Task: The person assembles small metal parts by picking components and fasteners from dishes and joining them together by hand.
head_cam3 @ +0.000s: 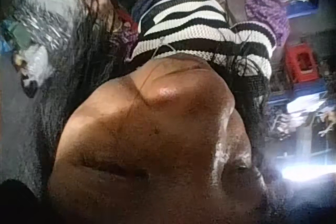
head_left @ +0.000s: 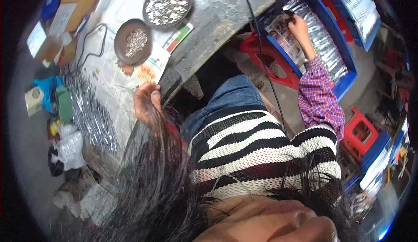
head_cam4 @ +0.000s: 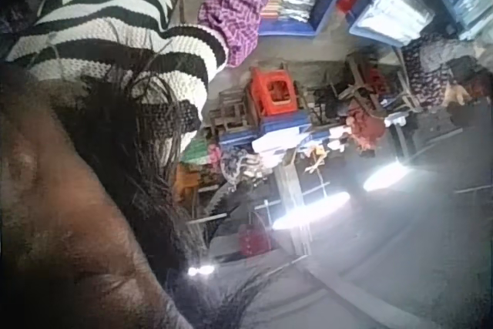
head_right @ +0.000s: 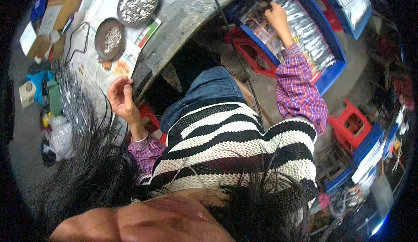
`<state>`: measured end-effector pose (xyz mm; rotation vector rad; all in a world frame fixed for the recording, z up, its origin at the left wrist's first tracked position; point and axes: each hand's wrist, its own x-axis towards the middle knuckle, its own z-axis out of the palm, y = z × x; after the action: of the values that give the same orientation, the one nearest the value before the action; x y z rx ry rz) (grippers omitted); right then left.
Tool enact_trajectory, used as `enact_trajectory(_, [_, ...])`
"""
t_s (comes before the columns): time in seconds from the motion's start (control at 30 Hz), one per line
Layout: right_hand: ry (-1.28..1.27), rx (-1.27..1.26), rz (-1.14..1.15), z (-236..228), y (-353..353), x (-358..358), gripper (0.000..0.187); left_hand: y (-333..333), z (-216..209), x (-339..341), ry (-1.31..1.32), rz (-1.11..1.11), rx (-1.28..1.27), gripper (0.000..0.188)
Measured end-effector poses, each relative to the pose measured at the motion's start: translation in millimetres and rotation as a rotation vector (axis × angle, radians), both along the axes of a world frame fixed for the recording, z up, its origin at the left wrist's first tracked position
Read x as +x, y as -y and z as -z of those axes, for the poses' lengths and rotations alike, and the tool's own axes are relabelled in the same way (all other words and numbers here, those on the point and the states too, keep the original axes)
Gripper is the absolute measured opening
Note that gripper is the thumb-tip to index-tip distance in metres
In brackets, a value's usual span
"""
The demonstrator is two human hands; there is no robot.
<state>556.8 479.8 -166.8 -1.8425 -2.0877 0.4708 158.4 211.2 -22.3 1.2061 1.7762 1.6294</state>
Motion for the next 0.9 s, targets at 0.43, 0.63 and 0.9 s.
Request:
enact_trajectory(0.43, [-0.132,-0.148,-0.030,-1.7,-5.3,18.7,0.038,14.7,-8.1,-3.2,-0.152,-0.049,0.026,0.017])
enact_trajectory(0.63, [-0.386,-0.103,-0.120,-67.8,19.2,-43.1,0.035,21.1,-23.4,-0.8,-0.048,0.038,0.065,0.017])
enact_trajectory(0.9, [-0.633,-0.211,-0.292,-123.4,79.2,-109.6,0.031,80.6,-30.2,-61.8,-0.330,-0.196,-0.030,0.011])
